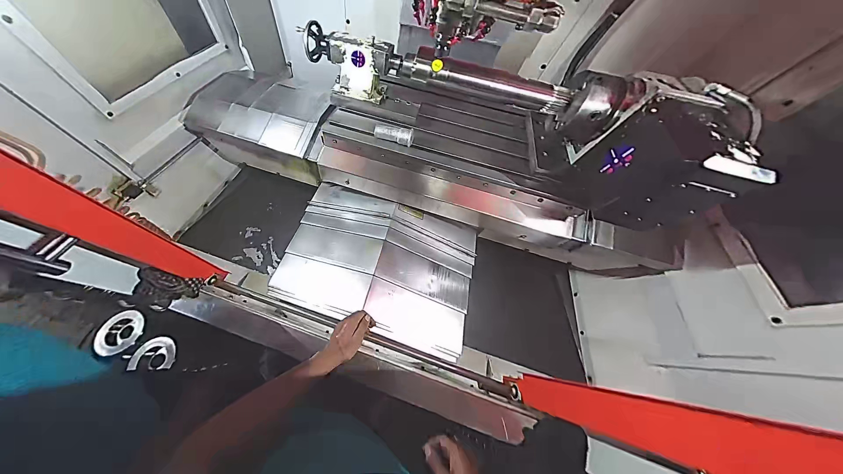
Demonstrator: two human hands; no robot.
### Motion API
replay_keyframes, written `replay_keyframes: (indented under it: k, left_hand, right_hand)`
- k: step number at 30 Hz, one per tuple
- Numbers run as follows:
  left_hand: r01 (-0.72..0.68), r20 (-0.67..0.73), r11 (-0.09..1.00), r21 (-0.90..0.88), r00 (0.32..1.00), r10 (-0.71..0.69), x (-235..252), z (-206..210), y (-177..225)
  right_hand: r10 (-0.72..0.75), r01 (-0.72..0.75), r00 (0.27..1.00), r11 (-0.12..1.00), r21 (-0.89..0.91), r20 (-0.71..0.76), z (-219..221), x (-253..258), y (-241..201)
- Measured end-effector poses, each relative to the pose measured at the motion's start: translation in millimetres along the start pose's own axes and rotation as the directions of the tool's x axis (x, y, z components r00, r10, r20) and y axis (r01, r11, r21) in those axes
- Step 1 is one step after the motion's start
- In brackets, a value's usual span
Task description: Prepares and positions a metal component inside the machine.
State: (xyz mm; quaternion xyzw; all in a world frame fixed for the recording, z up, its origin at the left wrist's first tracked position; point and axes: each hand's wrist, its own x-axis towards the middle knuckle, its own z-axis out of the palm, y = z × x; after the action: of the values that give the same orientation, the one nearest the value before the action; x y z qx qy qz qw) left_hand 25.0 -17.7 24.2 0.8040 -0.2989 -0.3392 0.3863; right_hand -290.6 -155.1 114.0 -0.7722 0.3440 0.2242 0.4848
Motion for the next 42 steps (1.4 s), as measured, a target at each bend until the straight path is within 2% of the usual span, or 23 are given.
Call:
replay_keyframes:
  k: [2, 4, 7, 9, 10, 13, 15, 17, 20, 22, 24, 27, 29, 31, 33, 34, 35, 36, 38, 40, 42]
  left_hand:
    - [0.007, -0.061, 0.989, -0.148, 0.998, -0.016, 23.4, -16.8, 2.4]
    - [-0.003, -0.131, 0.977, -0.213, 0.991, -0.026, 50.3, -40.4, 5.1]
    - [-0.084, -0.267, 0.972, -0.220, 0.963, 0.023, 96.4, -87.0, 6.9]
    - [-0.171, -0.366, 0.959, -0.227, 0.927, 0.079, 126.7, -121.8, 5.4]
    - [-0.231, -0.420, 0.945, -0.233, 0.900, 0.116, 141.5, -138.6, 1.8]
    - [-0.327, -0.526, 0.910, -0.257, 0.837, 0.152, 183.0, -186.4, -8.7]
    - [-0.342, -0.578, 0.912, -0.227, 0.801, 0.157, 215.4, -215.8, -14.5]
    - [-0.365, -0.624, 0.919, -0.150, 0.756, 0.199, 250.2, -239.1, -19.6]
    - [-0.409, -0.659, 0.912, -0.005, 0.687, 0.305, 320.6, -281.2, -12.3]
    - [-0.388, -0.674, 0.915, 0.106, 0.649, 0.353, 370.8, -309.5, 3.2]
    - [-0.349, -0.700, 0.909, 0.227, 0.590, 0.401, 420.8, -339.3, 20.4]
    - [-0.252, -0.708, 0.903, 0.347, 0.561, 0.428, 481.3, -361.5, 29.6]
    - [-0.162, -0.701, 0.885, 0.437, 0.556, 0.448, 513.1, -351.6, 20.8]
    - [-0.128, -0.703, 0.849, 0.512, 0.506, 0.500, 531.2, -340.4, 11.9]
    - [-0.147, -0.702, 0.829, 0.540, 0.464, 0.540, 535.6, -339.6, 5.2]
    - [-0.160, -0.703, 0.821, 0.549, 0.443, 0.556, 536.4, -339.9, 2.4]
    - [-0.174, -0.706, 0.814, 0.553, 0.421, 0.570, 537.9, -339.6, 1.0]
    - [-0.190, -0.709, 0.810, 0.555, 0.401, 0.580, 539.5, -339.9, 0.0]
    - [-0.243, -0.709, 0.802, 0.546, 0.375, 0.597, 538.4, -339.1, -1.5]
    - [-0.336, -0.717, 0.796, 0.503, 0.351, 0.602, 526.8, -332.9, -0.8]
    - [-0.420, -0.765, 0.823, 0.383, 0.354, 0.537, 496.9, -311.4, 3.4]
  right_hand:
    - [-0.024, 0.019, 0.998, 0.996, -0.084, -0.058, -34.1, 31.0, -48.1]
    - [-0.105, 0.082, 0.985, 0.982, -0.168, -0.138, -71.0, 54.0, -104.5]
    - [-0.407, 0.355, 0.876, 0.907, -0.226, -0.260, -109.8, 100.5, -164.9]
    - [-0.532, 0.479, 0.815, 0.841, -0.250, -0.228, -130.8, 137.1, -209.6]
    - [-0.562, 0.504, 0.810, 0.814, -0.288, -0.169, -141.8, 156.9, -234.7]
    - [-0.533, 0.492, 0.846, 0.755, -0.435, 0.032, -175.8, 221.5, -318.7]
    - [-0.508, 0.488, 0.853, 0.698, -0.524, 0.117, -201.9, 275.7, -379.4]
    - [-0.485, 0.456, 0.864, 0.646, -0.612, 0.132, -226.8, 338.9, -431.8]
    - [-0.483, 0.323, 0.875, 0.528, -0.785, 0.036, -267.3, 439.7, -494.7]
    - [-0.463, 0.204, 0.886, 0.450, -0.869, -0.032, -291.5, 497.7, -519.4]
    - [-0.363, 0.094, 0.931, 0.358, -0.929, -0.046, -309.0, 543.7, -534.1]
    - [-0.243, 0.068, 0.970, 0.246, -0.967, 0.006, -319.8, 578.3, -542.9]
    - [-0.249, 0.087, 0.968, 0.265, -0.960, 0.019, -327.8, 583.4, -541.4]
    - [-0.305, 0.117, 0.952, 0.415, -0.902, -0.017, -338.3, 582.6, -537.5]
    - [-0.418, 0.222, 0.904, 0.646, -0.730, -0.095, -344.2, 576.3, -542.7]
    - [-0.496, 0.327, 0.856, 0.738, -0.591, -0.146, -344.7, 572.6, -547.9]
    - [-0.566, 0.446, 0.800, 0.782, -0.434, -0.197, -345.4, 570.8, -555.0]
    - [-0.615, 0.560, 0.755, 0.785, -0.266, -0.226, -344.8, 570.1, -566.4]
    - [-0.712, 0.723, 0.667, 0.690, -0.043, -0.218, -337.0, 569.5, -596.9]
    - [-0.808, 0.820, 0.557, 0.572, -0.027, -0.190, -323.1, 574.7, -628.5]
    - [-0.891, 0.876, 0.434, 0.452, -0.168, -0.134, -301.4, 584.1, -655.7]
